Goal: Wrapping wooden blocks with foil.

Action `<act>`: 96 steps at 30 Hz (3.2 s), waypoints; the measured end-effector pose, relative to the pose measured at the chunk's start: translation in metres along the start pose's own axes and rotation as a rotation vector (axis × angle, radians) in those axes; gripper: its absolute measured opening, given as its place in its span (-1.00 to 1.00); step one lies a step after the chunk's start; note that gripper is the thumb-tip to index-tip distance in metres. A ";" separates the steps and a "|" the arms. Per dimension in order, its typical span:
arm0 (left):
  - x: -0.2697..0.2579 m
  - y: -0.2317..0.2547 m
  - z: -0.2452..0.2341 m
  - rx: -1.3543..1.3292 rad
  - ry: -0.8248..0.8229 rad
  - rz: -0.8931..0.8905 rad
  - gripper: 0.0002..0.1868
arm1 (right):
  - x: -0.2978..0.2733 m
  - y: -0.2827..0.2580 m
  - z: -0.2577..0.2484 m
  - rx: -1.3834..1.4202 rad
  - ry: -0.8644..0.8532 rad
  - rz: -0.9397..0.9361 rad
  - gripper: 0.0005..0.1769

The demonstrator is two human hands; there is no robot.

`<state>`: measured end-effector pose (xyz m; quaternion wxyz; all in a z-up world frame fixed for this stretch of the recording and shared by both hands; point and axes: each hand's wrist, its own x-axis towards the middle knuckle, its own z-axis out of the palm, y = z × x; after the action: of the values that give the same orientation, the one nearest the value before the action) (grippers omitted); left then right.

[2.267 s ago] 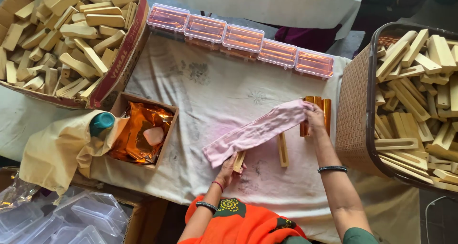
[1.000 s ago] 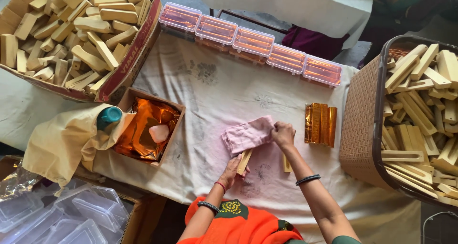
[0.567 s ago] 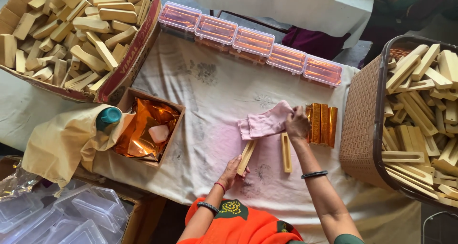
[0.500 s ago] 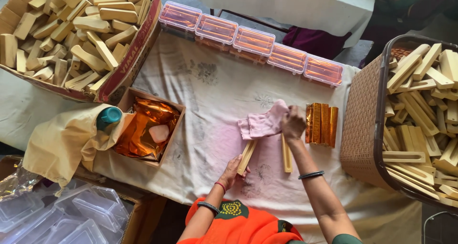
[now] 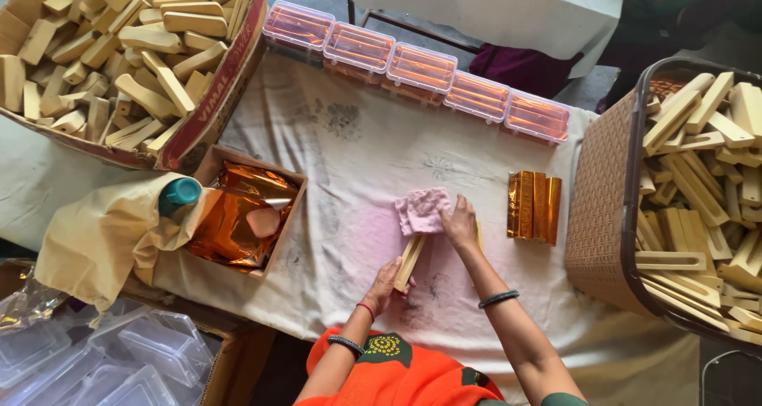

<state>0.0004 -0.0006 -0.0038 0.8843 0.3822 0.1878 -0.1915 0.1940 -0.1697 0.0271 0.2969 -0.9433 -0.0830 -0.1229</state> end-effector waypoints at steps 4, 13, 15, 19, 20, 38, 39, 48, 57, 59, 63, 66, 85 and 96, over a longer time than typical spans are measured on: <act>-0.002 0.004 0.003 0.035 0.030 -0.024 -0.55 | 0.006 0.022 0.025 0.004 -0.255 0.199 -0.28; -0.002 0.000 -0.001 0.018 0.007 -0.006 -0.55 | 0.041 -0.008 -0.013 -0.317 0.005 -0.102 -0.65; -0.001 0.000 -0.001 0.019 0.008 -0.006 -0.55 | 0.033 -0.016 -0.011 -0.414 -0.024 -0.162 -0.54; 0.003 -0.001 -0.003 0.027 0.012 -0.007 -0.54 | -0.007 -0.057 -0.025 -0.457 0.047 -0.532 -0.56; 0.003 -0.002 -0.004 0.030 0.019 -0.010 -0.54 | -0.018 -0.071 -0.035 -0.496 0.207 -0.660 -0.44; -0.001 0.004 0.001 0.014 0.044 -0.068 -0.41 | -0.011 0.007 0.016 -0.250 -0.315 -0.152 -0.39; -0.003 0.005 0.002 0.018 0.042 -0.070 -0.41 | -0.009 0.000 0.007 -0.249 -0.313 -0.148 -0.39; 0.004 -0.002 -0.002 0.042 0.072 -0.074 -0.41 | -0.024 -0.035 -0.058 0.041 -0.353 -0.078 -0.70; 0.005 -0.004 -0.005 0.038 0.054 -0.037 -0.41 | -0.047 -0.058 -0.063 -0.047 -0.347 -0.267 -0.67; 0.005 -0.005 -0.005 0.054 0.069 -0.030 -0.38 | -0.056 -0.050 -0.047 -0.087 -0.383 -0.309 -0.78; 0.011 -0.010 -0.006 0.076 0.090 -0.026 -0.37 | -0.062 -0.068 -0.060 -0.100 -0.345 -0.307 -0.79; 0.009 -0.007 -0.003 0.095 0.119 -0.025 -0.37 | -0.070 -0.065 -0.051 -0.198 -0.420 -0.279 -0.79; -0.002 0.005 0.011 0.175 0.207 -0.059 -0.41 | -0.142 -0.089 -0.077 0.000 -0.656 -0.201 -0.68; 0.006 0.005 0.007 0.208 0.167 -0.046 -0.50 | -0.082 -0.047 -0.057 -0.169 -0.437 -0.325 -0.62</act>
<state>0.0089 -0.0041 0.0007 0.8165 0.4819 0.2489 -0.1977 0.0950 -0.1715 0.0743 0.1688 -0.9431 -0.2847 0.0311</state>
